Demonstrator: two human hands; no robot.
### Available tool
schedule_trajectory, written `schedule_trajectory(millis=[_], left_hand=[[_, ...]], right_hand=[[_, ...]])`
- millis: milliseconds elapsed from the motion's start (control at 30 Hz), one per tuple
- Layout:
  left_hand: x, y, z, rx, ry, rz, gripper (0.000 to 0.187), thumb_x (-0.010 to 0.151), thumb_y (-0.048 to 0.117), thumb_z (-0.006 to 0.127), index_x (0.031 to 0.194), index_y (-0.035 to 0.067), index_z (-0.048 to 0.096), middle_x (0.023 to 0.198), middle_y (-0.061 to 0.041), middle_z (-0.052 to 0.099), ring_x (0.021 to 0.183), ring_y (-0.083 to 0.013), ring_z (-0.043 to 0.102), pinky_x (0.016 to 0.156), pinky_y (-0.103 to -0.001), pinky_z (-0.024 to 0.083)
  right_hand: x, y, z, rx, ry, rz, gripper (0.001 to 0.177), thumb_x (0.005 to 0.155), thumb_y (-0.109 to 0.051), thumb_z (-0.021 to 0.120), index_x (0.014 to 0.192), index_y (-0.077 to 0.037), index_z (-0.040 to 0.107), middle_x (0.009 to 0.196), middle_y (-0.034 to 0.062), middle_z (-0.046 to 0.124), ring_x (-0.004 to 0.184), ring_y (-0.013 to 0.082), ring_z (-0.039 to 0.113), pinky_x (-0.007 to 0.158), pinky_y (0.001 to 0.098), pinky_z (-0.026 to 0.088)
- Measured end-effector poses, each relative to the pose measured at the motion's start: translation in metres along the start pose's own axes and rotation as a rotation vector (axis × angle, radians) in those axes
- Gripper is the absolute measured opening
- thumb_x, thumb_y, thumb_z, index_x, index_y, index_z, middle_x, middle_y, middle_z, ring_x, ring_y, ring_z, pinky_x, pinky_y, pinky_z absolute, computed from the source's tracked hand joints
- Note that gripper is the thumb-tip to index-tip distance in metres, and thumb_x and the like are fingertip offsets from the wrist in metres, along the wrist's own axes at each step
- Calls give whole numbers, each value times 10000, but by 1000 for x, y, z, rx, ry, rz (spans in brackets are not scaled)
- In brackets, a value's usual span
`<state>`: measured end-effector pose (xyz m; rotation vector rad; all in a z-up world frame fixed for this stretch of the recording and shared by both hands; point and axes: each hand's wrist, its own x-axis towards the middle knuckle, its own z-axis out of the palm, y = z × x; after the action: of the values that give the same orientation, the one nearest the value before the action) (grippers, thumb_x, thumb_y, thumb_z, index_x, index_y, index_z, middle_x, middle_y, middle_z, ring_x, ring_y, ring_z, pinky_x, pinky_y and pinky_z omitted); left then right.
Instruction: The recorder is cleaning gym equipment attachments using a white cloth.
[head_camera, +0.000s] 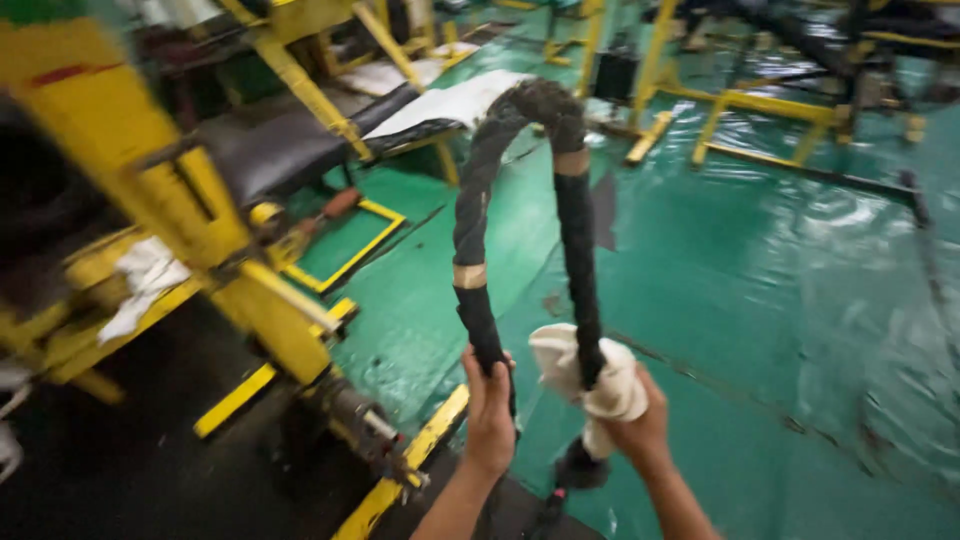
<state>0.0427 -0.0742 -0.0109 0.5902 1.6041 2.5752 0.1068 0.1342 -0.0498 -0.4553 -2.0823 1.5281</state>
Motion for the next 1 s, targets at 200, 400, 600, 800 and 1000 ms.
schedule_trajectory(millis=[200, 400, 600, 800, 1000], left_hand=[[-19, 66, -44, 80, 222, 57, 516, 1051, 324, 557, 1475, 64, 420, 1062, -10, 563, 890, -72, 479, 770, -222, 413], [-26, 99, -123, 615, 568, 88, 538, 960, 241, 675, 1460, 89, 543, 762, 29, 559, 620, -46, 421, 550, -203, 359], [-21, 120, -201, 482, 638, 180, 509, 965, 158, 666, 1440, 43, 525, 950, 42, 652, 784, -22, 545, 694, -195, 454], [-7, 80, -291, 444, 702, 89, 570, 926, 124, 690, 1461, 52, 507, 1008, 35, 657, 823, -32, 563, 714, -197, 469], [5, 36, -377, 624, 702, -171, 554, 897, 118, 739, 1421, 53, 573, 1057, -78, 750, 821, -146, 604, 745, -292, 496]], right_hand=[[39, -22, 0, 125, -19, -239, 560, 707, -90, 847, 1231, -63, 653, 1074, 29, 713, 945, 105, 669, 801, 307, 575], [55, -46, 51, 39, -39, -273, 525, 749, -117, 834, 1238, -68, 650, 1063, 43, 707, 954, 101, 642, 826, 300, 539], [66, -43, 139, 24, -133, -256, 512, 721, -126, 866, 1187, -77, 659, 998, 62, 726, 910, 113, 659, 806, 308, 550], [84, -20, 230, -48, -198, -221, 554, 666, -48, 835, 1191, -89, 665, 1031, 72, 735, 943, 176, 704, 838, 338, 553], [112, 38, 305, -105, -229, -293, 580, 611, -29, 852, 1165, -81, 685, 1064, 89, 715, 975, 214, 699, 872, 345, 540]])
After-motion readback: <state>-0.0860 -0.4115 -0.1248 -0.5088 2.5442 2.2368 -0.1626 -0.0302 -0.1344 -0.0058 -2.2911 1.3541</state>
